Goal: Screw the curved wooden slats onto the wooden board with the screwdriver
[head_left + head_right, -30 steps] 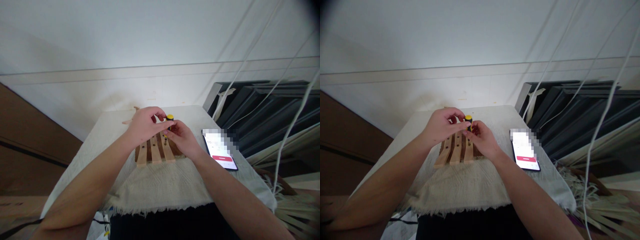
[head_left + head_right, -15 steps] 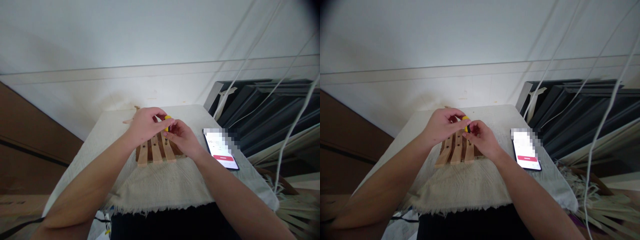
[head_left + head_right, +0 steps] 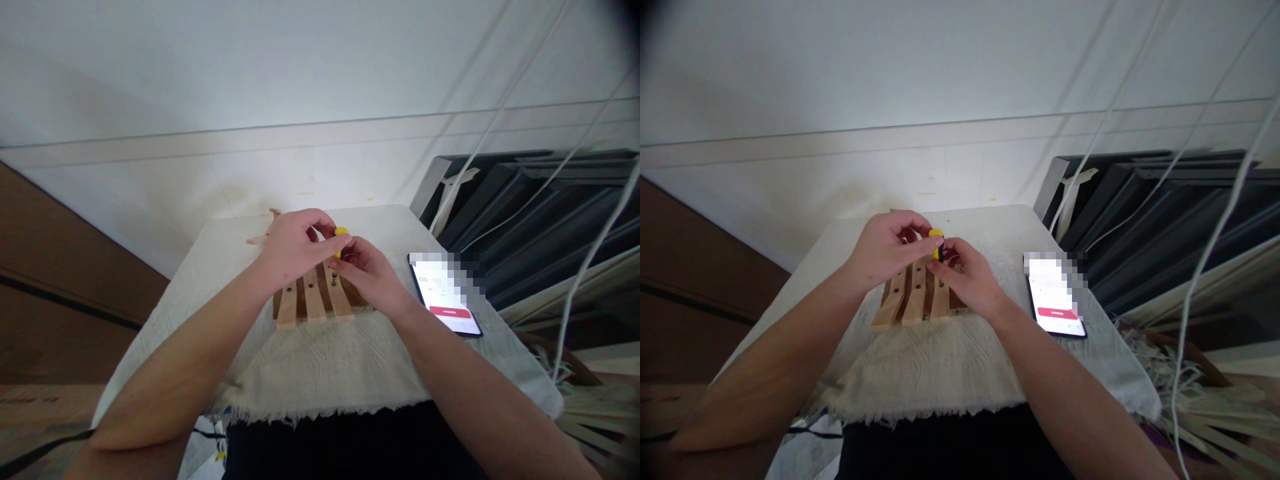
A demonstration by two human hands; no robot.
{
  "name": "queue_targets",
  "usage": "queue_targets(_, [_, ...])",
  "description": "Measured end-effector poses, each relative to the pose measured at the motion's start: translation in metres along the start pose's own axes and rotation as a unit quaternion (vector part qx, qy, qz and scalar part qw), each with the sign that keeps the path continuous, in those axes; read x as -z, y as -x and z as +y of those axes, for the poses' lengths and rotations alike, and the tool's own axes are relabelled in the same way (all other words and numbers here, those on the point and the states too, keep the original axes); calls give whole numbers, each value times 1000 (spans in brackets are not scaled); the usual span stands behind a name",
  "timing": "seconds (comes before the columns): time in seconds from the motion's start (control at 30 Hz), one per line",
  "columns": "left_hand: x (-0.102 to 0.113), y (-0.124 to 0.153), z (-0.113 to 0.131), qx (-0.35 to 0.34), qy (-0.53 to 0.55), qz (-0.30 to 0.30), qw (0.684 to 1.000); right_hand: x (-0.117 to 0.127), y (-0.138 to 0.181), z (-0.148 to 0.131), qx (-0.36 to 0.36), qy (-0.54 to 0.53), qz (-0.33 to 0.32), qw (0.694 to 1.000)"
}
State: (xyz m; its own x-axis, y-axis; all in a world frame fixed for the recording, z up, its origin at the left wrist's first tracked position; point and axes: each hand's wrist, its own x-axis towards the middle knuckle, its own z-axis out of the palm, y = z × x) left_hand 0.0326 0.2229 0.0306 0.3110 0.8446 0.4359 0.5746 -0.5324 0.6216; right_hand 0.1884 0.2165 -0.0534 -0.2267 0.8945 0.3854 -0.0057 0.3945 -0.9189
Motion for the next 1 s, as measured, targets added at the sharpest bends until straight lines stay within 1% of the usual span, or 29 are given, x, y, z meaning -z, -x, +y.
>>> queue_targets(0.1, [-1,1,1,1,10,-2,1000,0,1,-3,6,-2,-22,1000])
queue_targets(0.27, [-2,2,1,0,13,4,1000,0,0,-3,-9,24,23,999])
queue_targets(0.47, [-3,0,-5,1,-5,7,1000,0,1,-3,6,6,12,1000])
queue_targets(0.6, [-1,0,-5,0,-3,-15,1000,-1,1,-3,2,12,28,1000])
queue_targets(0.73, [-1,1,-2,0,-1,9,1000,-2,0,-2,5,18,46,999])
queue_targets(0.8, [-2,0,-2,4,7,17,1000,-1,0,-2,3,8,36,999])
queue_targets(0.9, [-2,0,-3,0,15,11,1000,0,1,-2,14,2,11,1000])
queue_targets(1.0, [-2,0,-4,-4,10,11,1000,1,1,-1,21,12,12,1000])
